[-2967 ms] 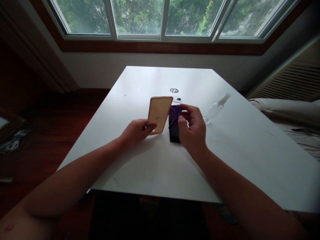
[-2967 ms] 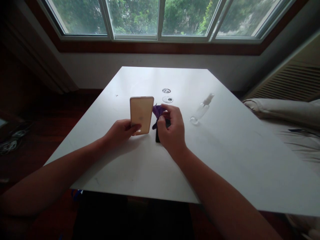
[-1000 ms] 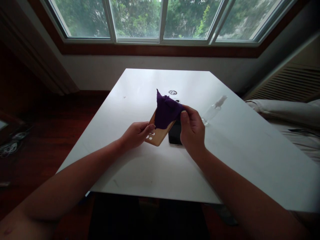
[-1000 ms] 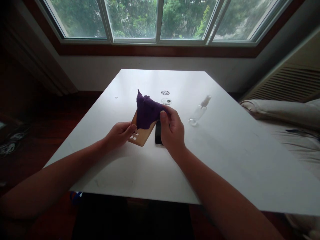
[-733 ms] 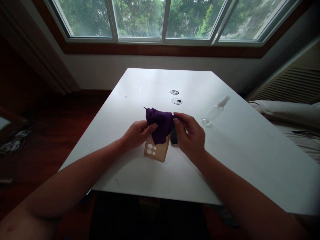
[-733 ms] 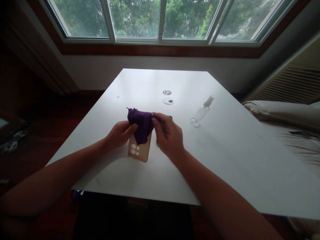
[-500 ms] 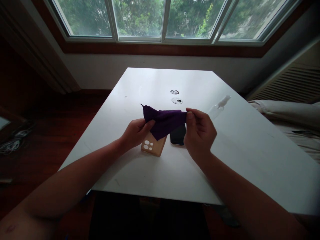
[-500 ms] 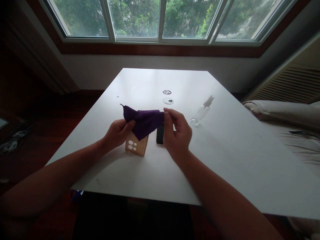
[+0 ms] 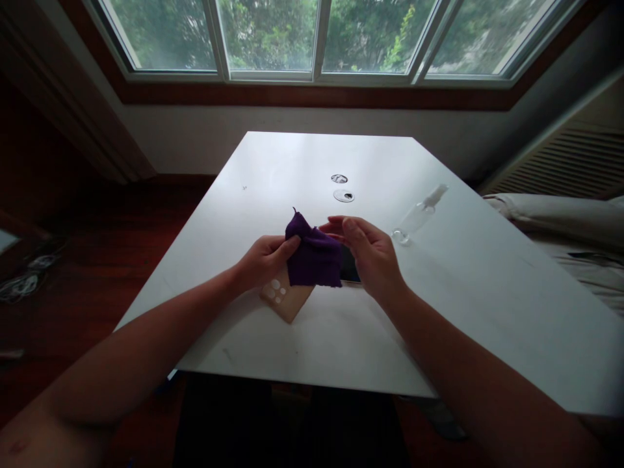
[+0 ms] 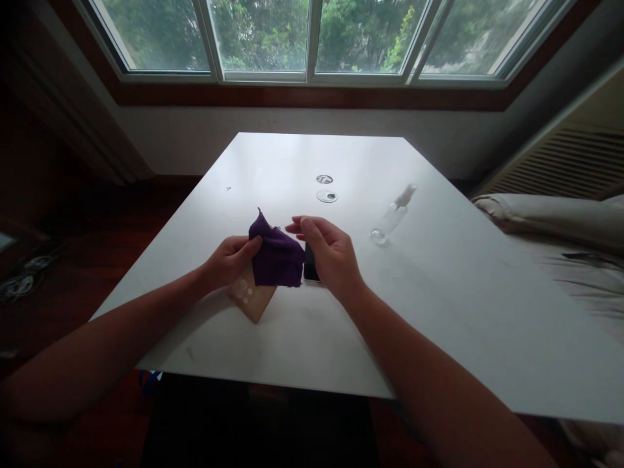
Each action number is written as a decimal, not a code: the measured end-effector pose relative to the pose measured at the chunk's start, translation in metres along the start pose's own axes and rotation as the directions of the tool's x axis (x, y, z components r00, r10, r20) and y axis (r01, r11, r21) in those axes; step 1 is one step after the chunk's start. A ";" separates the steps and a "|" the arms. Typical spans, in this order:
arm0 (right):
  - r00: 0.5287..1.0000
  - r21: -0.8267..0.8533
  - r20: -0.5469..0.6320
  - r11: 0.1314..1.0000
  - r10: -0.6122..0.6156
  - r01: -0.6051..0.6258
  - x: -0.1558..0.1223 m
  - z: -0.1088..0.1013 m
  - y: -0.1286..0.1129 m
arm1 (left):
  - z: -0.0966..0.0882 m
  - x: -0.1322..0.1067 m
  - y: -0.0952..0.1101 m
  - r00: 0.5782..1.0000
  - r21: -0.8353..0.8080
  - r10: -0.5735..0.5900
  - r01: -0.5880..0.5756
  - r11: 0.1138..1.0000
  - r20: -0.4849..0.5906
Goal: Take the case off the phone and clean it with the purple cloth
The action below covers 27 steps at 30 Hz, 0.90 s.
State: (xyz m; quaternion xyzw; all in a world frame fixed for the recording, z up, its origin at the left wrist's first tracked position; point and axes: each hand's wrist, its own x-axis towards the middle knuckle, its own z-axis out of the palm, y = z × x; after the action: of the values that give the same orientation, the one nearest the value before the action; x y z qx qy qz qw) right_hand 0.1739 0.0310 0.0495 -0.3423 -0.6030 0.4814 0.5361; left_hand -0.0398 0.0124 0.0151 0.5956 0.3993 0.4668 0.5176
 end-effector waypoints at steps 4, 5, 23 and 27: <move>0.972 0.090 0.145 0.976 0.185 -0.199 0.000 0.000 0.003 | -0.002 0.000 0.000 1.000 0.051 -0.008 0.007 0.999 0.025; 0.972 0.087 0.135 0.975 0.190 -0.203 0.000 0.000 0.003 | -0.003 0.000 0.000 1.000 0.065 -0.005 0.003 0.998 0.028; 0.957 -0.239 -0.275 0.971 -0.089 0.022 0.002 0.001 0.009 | -0.001 -0.002 0.002 1.000 0.143 0.004 -0.007 0.990 0.019; 0.928 -0.271 -0.294 0.951 -0.228 0.148 -0.001 0.003 0.005 | 0.000 -0.001 0.001 0.998 0.095 0.013 -0.007 0.995 -0.061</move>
State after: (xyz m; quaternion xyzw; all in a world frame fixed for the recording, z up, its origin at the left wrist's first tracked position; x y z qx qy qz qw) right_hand 0.1711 0.0312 0.0446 -0.4194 -0.5924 0.2874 0.6250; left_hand -0.0403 0.0118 0.0162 0.6068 0.4338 0.4681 0.4737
